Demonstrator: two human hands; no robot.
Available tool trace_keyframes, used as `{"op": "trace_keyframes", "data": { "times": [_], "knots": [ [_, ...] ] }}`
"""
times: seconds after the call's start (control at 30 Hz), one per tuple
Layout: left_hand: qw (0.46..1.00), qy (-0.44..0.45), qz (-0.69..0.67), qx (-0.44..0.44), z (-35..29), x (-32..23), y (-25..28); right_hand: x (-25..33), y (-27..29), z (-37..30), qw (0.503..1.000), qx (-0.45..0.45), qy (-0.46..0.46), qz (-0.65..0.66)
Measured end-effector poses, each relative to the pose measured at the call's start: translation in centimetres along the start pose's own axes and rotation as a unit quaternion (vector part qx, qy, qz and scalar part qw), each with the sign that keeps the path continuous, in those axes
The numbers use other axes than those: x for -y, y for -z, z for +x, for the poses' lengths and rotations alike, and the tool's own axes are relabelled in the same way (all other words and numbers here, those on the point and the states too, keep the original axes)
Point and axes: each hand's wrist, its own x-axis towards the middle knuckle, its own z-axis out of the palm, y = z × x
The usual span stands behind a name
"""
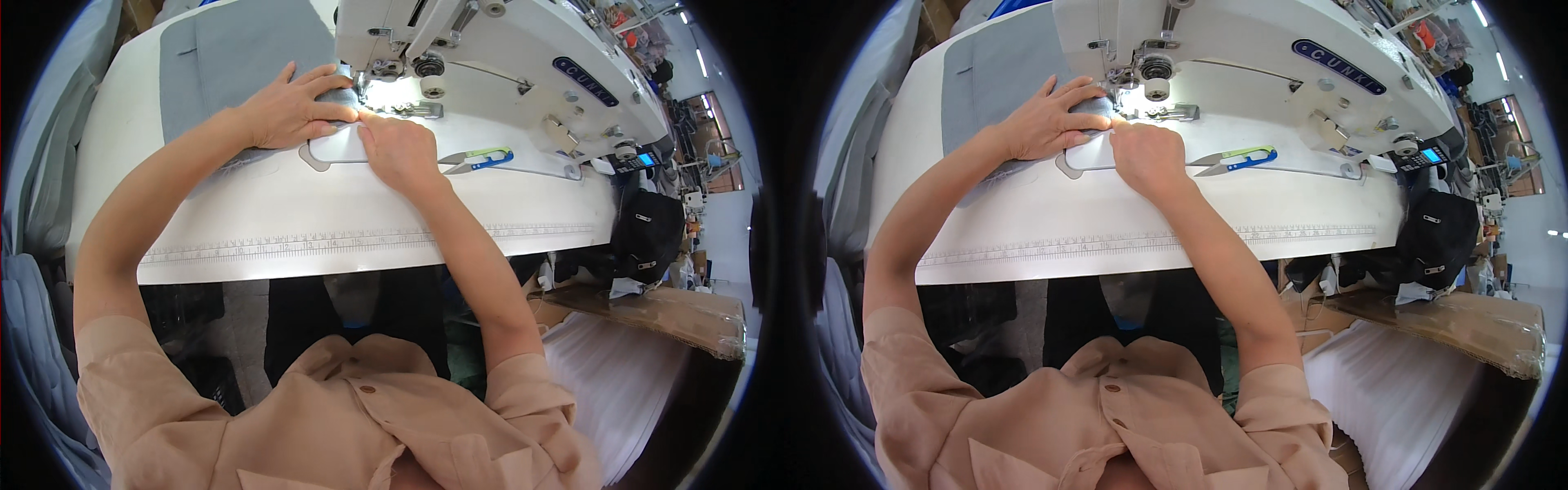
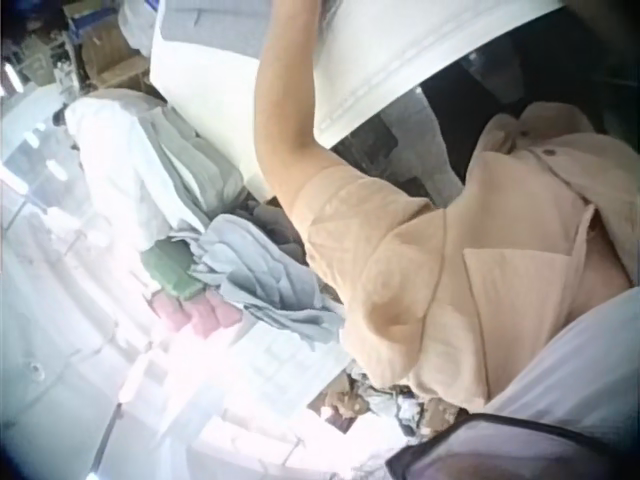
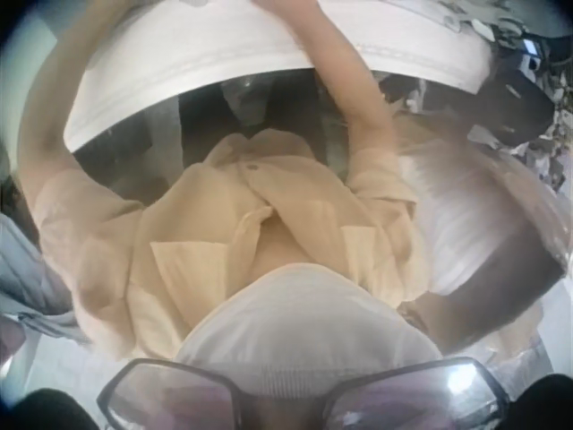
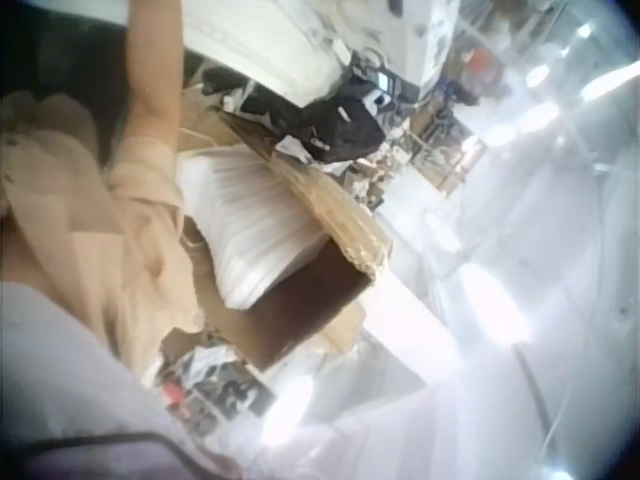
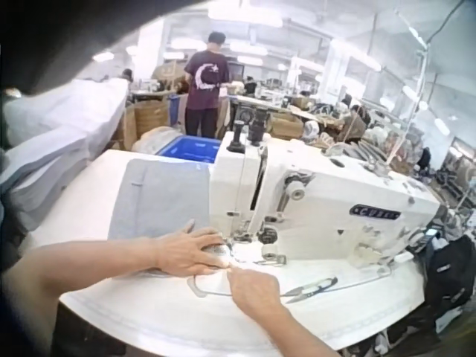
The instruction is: Sewing a fabric sleeve for electronic devices using an industrial sewing machine.
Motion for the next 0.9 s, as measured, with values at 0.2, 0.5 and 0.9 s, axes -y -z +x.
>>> {"op": "trace_keyframes", "data": {
  "times": [0.2, 0.5, 0.9],
  "knots": [
    [0.997, 0.079, -0.011, -0.024, -0.1, -2.6, 0.0, -1.5, -0.4, -0.3, 0.995, -0.063, 0.009, 0.082],
    [0.968, 0.240, -0.020, -0.074, 0.6, -6.2, -0.9, -2.6, -1.0, -0.4, 0.950, -0.156, 0.028, 0.269],
    [0.950, 0.298, -0.088, -0.040, 1.2, -9.9, -0.1, -3.5, -0.5, -0.5, 0.945, -0.171, 0.006, 0.278]
  ]
}}
